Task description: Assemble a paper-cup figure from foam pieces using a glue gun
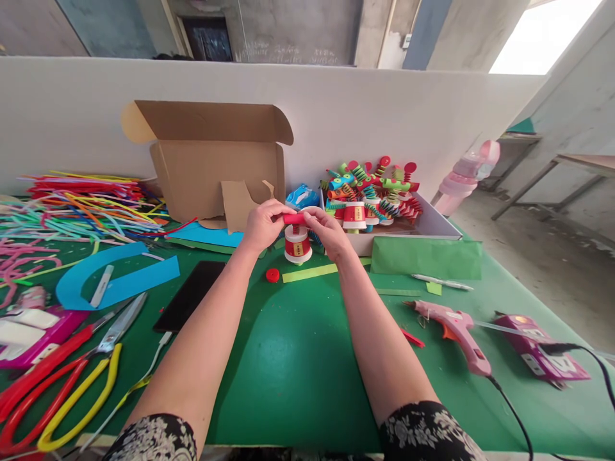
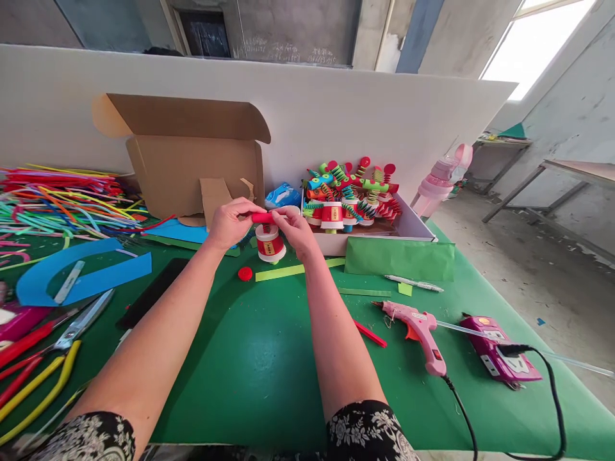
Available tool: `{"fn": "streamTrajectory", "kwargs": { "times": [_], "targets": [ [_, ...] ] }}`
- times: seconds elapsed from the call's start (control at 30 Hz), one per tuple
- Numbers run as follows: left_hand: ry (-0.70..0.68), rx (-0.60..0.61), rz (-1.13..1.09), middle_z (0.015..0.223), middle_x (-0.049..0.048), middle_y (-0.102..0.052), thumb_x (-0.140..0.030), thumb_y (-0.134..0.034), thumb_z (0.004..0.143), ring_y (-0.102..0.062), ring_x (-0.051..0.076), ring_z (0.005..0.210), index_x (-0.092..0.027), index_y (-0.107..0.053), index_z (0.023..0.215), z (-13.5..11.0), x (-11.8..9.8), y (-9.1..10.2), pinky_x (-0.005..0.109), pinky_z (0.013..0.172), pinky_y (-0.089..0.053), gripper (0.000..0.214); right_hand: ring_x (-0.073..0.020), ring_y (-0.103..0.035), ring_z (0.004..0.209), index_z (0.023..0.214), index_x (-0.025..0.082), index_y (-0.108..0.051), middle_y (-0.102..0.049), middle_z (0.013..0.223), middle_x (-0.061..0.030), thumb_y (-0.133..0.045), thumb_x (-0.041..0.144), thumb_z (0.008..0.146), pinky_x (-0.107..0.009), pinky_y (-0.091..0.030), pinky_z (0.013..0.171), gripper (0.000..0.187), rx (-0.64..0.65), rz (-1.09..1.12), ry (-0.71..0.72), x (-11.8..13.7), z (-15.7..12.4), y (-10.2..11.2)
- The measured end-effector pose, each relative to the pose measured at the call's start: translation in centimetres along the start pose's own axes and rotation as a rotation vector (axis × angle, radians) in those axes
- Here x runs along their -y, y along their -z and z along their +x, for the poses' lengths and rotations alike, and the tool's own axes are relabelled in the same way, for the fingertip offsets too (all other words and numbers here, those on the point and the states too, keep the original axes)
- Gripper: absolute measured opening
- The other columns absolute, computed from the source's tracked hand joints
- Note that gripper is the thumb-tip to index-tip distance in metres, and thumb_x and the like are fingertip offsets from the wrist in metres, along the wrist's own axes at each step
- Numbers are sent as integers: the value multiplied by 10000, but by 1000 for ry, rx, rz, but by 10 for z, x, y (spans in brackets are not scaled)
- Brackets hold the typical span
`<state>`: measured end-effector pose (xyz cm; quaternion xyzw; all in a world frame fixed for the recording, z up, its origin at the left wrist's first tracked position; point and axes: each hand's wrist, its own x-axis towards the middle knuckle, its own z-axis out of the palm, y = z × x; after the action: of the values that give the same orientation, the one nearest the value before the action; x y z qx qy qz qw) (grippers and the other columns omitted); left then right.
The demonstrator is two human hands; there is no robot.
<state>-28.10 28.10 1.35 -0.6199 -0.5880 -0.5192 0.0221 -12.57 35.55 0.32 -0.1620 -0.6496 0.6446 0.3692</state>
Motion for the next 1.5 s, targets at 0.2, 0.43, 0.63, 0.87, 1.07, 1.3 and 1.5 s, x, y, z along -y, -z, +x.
{"fn": "streamTrajectory", "kwargs": {
  "times": [0.2, 0.43, 0.63, 0.87, 1.07, 1.3, 1.5],
  "targets": [
    [-4, -3, -16, 828, 30, -712, -174, -620, 804, -628, 156, 781, -217, -760, 796, 0, 2, 0, 249, 667, -486, 147, -171, -627, 815, 921, 244, -647, -674, 815, 6, -725, 497, 741, -305, -503, 794, 320, 13, 9, -17, 0, -1, 1],
    [51, 45, -127, 860, 40, -736, -226, -642, 774, -652, 164, 785, -199, -753, 838, 2, 0, 4, 269, 705, -518, 132, -151, -611, 707, 941, 234, -635, -630, 682, 38, -744, 470, 723, -302, -498, 762, 339, 22, 29, -31, 1, 0, 0],
    [213, 141, -358, 888, 59, -749, -197, -595, 738, -676, 180, 797, -171, -730, 994, 3, -4, 22, 288, 685, -550, 291, -152, -623, 698, 946, 226, -625, -652, 680, 35, -765, 478, 695, -289, -498, 727, 382, 19, 49, -35, 1, 0, -1],
    [261, 136, -393, 865, 64, -749, -223, -545, 751, -674, 184, 782, -170, -746, 964, 4, -7, 28, 280, 643, -552, 297, -170, -648, 767, 965, 230, -635, -692, 769, 8, -761, 511, 697, -302, -509, 763, 408, 9, 7, -35, 5, -2, -1],
    [234, 130, -361, 819, 54, -740, -287, -559, 790, -669, 190, 770, -173, -743, 925, 4, -9, 27, 296, 660, -551, 255, -184, -650, 939, 902, 231, -661, -703, 895, -7, -594, 596, 822, -305, -494, 874, 380, -69, -26, -34, 7, -2, -2],
    [262, 96, -428, 888, 61, -725, -316, -609, 768, -649, 170, 729, -183, -628, 782, 4, -11, 26, 315, 676, -547, 135, -192, -651, 914, 948, 249, -661, -705, 908, -7, -679, 550, 767, -315, -498, 845, 351, -90, -19, -31, 3, 0, -1],
    [262, 114, -362, 1098, 106, -701, -275, -624, 688, -647, 251, 999, -181, -694, 776, -2, -1, 32, 380, 831, -536, 146, -194, -645, 871, 925, 260, -651, -692, 853, 7, -693, 558, 739, -323, -487, 852, 354, -70, 7, -25, 2, 0, -3]
  ]
}}
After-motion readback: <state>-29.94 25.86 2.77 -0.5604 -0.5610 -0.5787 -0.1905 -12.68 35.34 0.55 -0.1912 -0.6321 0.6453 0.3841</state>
